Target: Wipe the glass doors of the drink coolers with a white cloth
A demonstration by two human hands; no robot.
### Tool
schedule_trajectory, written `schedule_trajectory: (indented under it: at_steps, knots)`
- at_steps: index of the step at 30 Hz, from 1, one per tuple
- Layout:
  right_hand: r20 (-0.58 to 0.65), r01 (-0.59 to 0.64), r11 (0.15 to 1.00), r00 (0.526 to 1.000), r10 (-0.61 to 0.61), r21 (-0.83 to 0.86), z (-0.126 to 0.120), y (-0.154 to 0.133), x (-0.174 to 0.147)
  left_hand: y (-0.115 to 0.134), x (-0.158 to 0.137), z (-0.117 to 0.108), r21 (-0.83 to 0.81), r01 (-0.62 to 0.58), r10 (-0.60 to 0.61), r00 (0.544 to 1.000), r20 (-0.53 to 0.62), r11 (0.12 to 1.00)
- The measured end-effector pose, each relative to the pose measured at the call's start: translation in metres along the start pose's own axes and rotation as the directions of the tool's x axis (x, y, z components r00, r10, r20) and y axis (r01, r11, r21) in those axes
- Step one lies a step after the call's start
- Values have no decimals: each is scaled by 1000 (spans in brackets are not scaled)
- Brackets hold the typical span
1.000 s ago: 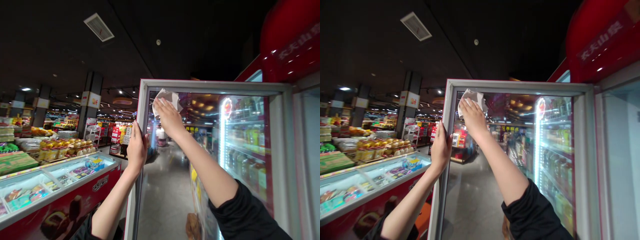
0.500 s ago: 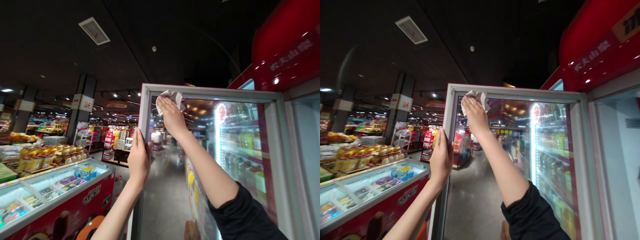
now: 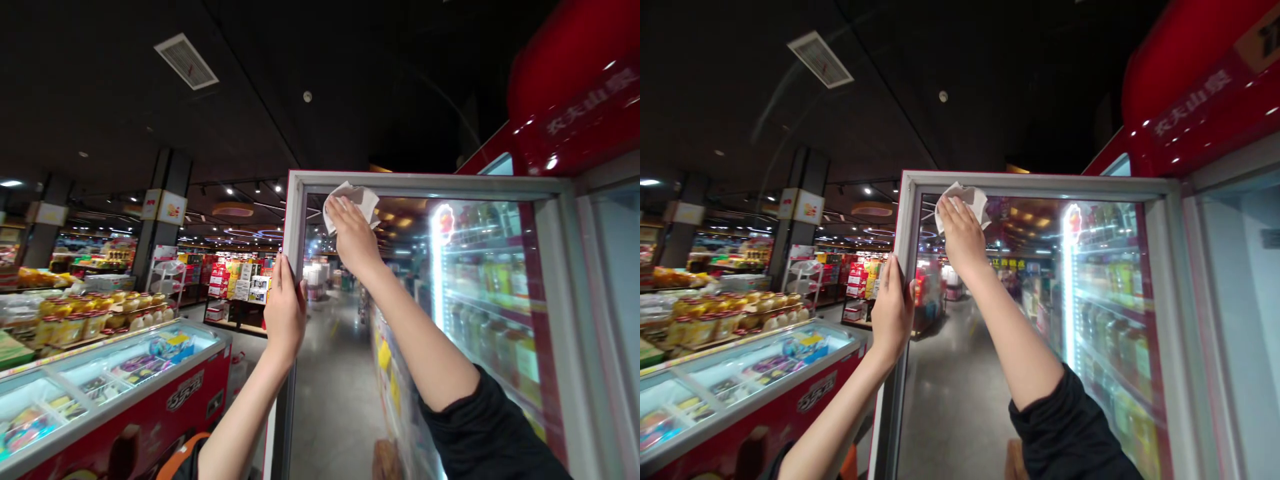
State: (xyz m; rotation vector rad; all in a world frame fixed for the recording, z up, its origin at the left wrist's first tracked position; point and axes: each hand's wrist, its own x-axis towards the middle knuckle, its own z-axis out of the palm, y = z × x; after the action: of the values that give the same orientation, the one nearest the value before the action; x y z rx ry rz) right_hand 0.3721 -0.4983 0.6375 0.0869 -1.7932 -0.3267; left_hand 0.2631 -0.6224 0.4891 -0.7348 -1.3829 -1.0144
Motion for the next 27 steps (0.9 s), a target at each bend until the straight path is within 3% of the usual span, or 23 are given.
schedule_trajectory:
  at_steps: [5, 7, 10, 12, 14, 18, 22, 27]
  knots:
    - [132, 163, 987, 978, -162, 4, 6, -16, -18, -2, 0, 10, 45, 34, -34, 999, 7, 998]
    - [127, 162, 987, 979, -159, -11, 0, 0, -32, -1, 0, 11, 71, 53, -54, 999, 2, 996]
    - [42, 56, 998, 998, -54, -43, -13, 35, -39, 3, 1, 11, 107, 59, -57, 998, -23, 992]
    - [-6, -7, 999, 1000, 7, -48, -18, 51, -32, 7, 3, 10, 118, -3, 10, 998, -56, 993]
    - [-17, -26, 999, 1000, 25, -37, -19, 56, -24, 11, 6, 9, 127, -141, 152, 985, -83, 982]
    - [43, 56, 998, 997, -56, -7, -20, 47, -28, 19, 11, 5, 138, -417, 419, 908, 15, 898]
    - [71, 111, 994, 991, -111, -4, -32, 54, -55, 23, 12, -2, 98, -465, 464, 885, 34, 880]
    - [-32, -16, 1000, 999, 16, -25, -39, 72, -51, 25, 10, -9, 88, -526, 524, 850, 45, 846]
